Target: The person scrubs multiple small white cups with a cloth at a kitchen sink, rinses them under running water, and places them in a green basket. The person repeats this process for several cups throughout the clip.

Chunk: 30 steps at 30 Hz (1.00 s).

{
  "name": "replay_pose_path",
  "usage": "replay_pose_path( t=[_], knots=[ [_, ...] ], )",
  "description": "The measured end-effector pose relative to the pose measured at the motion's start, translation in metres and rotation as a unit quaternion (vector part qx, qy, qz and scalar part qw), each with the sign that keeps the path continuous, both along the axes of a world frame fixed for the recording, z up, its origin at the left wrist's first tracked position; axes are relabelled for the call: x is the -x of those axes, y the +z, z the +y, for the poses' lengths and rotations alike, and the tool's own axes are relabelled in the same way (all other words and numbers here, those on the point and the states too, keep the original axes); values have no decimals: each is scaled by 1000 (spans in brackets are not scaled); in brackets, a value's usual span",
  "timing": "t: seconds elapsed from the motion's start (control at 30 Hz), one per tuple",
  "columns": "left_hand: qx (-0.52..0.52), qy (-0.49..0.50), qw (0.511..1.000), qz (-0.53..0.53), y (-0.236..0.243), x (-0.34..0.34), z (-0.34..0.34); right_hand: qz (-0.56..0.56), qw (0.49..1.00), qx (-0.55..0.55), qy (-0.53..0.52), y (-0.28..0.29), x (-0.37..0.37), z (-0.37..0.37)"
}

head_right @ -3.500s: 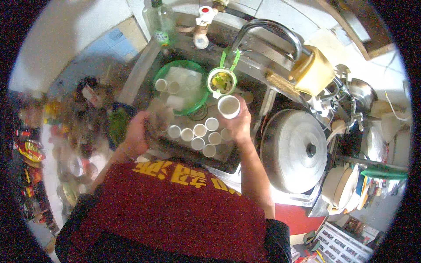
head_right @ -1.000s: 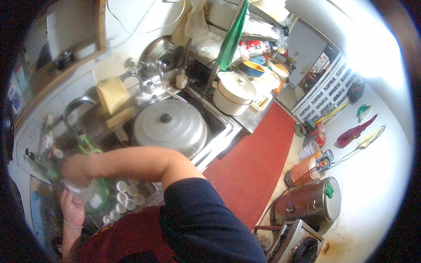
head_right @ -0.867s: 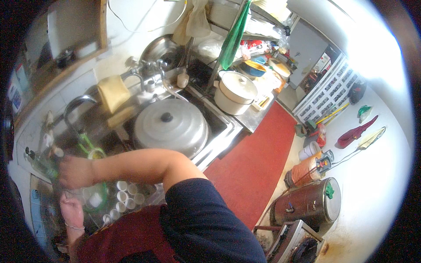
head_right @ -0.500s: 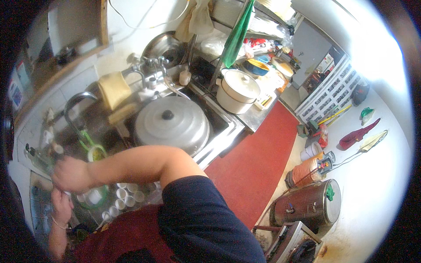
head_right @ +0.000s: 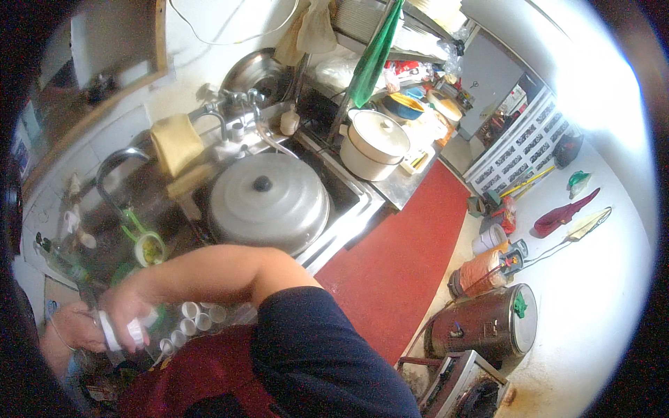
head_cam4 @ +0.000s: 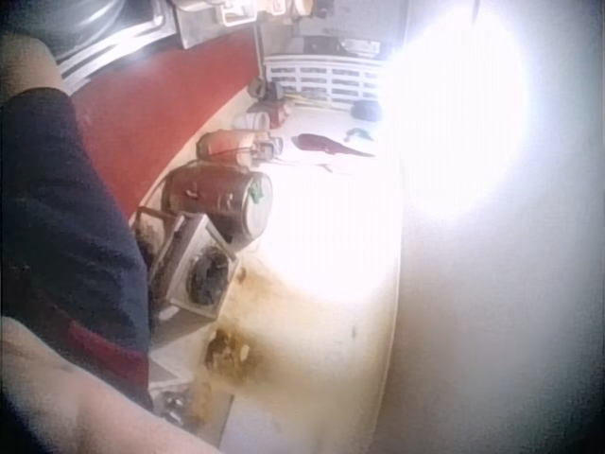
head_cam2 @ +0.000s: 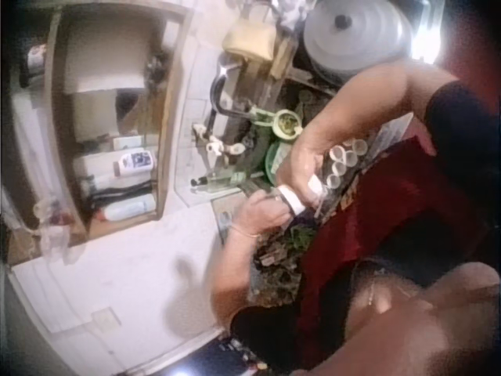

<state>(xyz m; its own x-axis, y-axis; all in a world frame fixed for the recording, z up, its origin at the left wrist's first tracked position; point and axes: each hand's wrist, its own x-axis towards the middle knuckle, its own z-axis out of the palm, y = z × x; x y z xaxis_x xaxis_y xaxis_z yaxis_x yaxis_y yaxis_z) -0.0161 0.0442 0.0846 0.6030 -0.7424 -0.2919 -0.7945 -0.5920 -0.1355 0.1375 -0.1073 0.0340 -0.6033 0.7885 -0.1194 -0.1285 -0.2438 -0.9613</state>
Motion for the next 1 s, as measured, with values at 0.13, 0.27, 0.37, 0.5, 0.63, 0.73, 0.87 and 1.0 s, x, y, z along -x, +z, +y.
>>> replay_pose_path(
  t=[0.13,0.27,0.37,0.5,0.63,0.73,0.87,1.0],
  knots=[
    [243,282,928,18,-54,1,-24,-532,800,-268,-67,23,-15,-11],
    [678,555,478,61,-101,14,-66,-571,722,-370,-127,17,-8,-12],
    [874,459,130,92,-114,6,-77,-576,572,-561,-165,-5,-17,-3],
    [948,265,-115,132,-106,-14,-82,-544,375,-704,-259,-26,-48,14],
    [906,386,158,81,-87,-15,-91,-498,436,-698,-271,-19,-43,20],
    [708,502,496,-27,-65,0,-82,-470,575,-629,-229,-5,-33,16],
    [375,322,859,-138,-34,6,-56,-416,829,-365,-77,33,-30,12],
    [306,259,907,-132,-22,0,-47,-336,932,-138,8,53,-42,25]
  ],
)
